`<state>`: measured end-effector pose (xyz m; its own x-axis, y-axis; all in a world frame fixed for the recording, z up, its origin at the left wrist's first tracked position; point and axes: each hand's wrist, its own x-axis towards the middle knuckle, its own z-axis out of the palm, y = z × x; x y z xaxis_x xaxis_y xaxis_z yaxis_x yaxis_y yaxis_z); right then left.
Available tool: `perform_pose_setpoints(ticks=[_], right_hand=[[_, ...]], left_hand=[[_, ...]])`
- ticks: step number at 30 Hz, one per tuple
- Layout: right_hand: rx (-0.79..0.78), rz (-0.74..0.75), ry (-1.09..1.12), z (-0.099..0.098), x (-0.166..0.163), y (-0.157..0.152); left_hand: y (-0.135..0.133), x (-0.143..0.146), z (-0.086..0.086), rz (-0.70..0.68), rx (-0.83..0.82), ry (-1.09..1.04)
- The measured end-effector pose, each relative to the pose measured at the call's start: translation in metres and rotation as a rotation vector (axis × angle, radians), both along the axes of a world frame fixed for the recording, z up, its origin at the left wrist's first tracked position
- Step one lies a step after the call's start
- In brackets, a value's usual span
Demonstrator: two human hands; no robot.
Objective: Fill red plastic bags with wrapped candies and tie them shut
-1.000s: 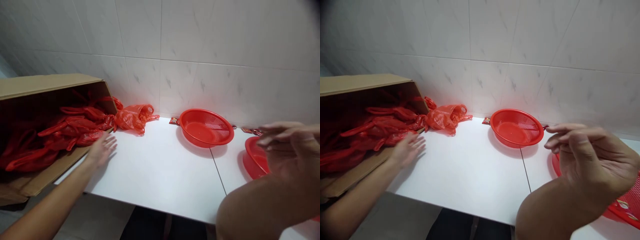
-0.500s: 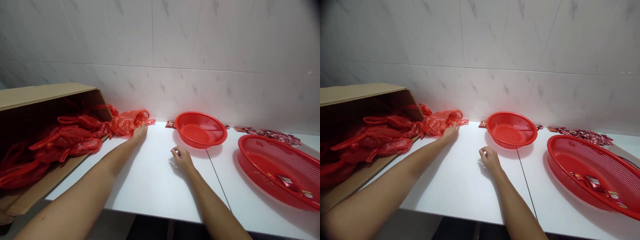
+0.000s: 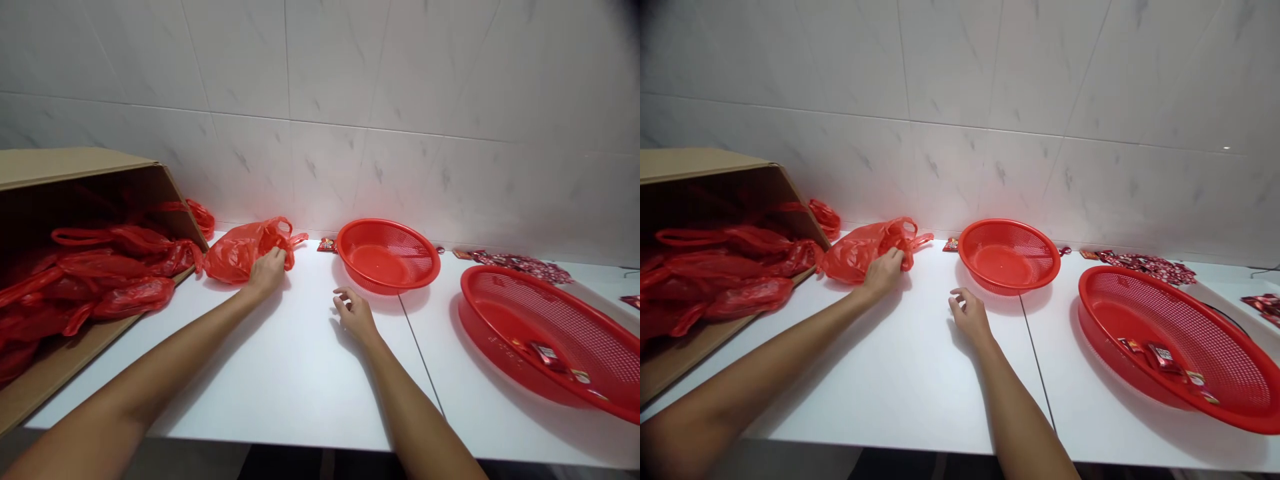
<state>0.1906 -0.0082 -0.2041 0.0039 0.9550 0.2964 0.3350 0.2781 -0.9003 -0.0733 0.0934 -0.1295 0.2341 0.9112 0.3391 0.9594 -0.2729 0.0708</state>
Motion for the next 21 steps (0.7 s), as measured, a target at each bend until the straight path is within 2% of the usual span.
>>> perform_pose_setpoints(ticks=[4, 6, 8, 9, 11, 13, 15, 18, 21], right_hand=[[-0.178, 0.131, 0.297, 0.003, -0.008, -0.002], [-0.162, 0.166, 0.405, 0.001, -0.011, -0.001], [-0.105, 0.128, 0.468, -0.003, -0.012, 0.002], [-0.091, 0.097, 0.495, -0.005, -0.01, 0.004], [-0.101, 0.05, 0.551, -0.01, -0.005, 0.008], [-0.113, 0.035, 0.615, -0.012, 0.001, 0.011], [-0.126, 0.046, 0.673, -0.01, 0.005, 0.013], [-0.15, 0.087, 0.744, -0.004, 0.004, 0.011], [-0.192, 0.147, 0.8, 0.001, 0.0, 0.005]], left_hand=[[-0.075, 0.032, -0.029, -0.344, 0.042, 0.017], [-0.105, 0.043, -0.048, -0.57, 0.084, -0.028], [-0.118, 0.046, -0.062, -0.706, 0.14, -0.147], [-0.117, 0.044, -0.066, -0.693, 0.155, -0.214], [-0.102, 0.033, -0.068, -0.511, 0.125, -0.306], [-0.077, 0.017, -0.062, -0.285, 0.071, -0.335], [-0.056, 0.004, -0.052, -0.158, 0.062, -0.353], [-0.051, 0.005, -0.039, -0.108, 0.131, -0.4], [-0.071, 0.031, -0.035, -0.156, 0.144, -0.466]])
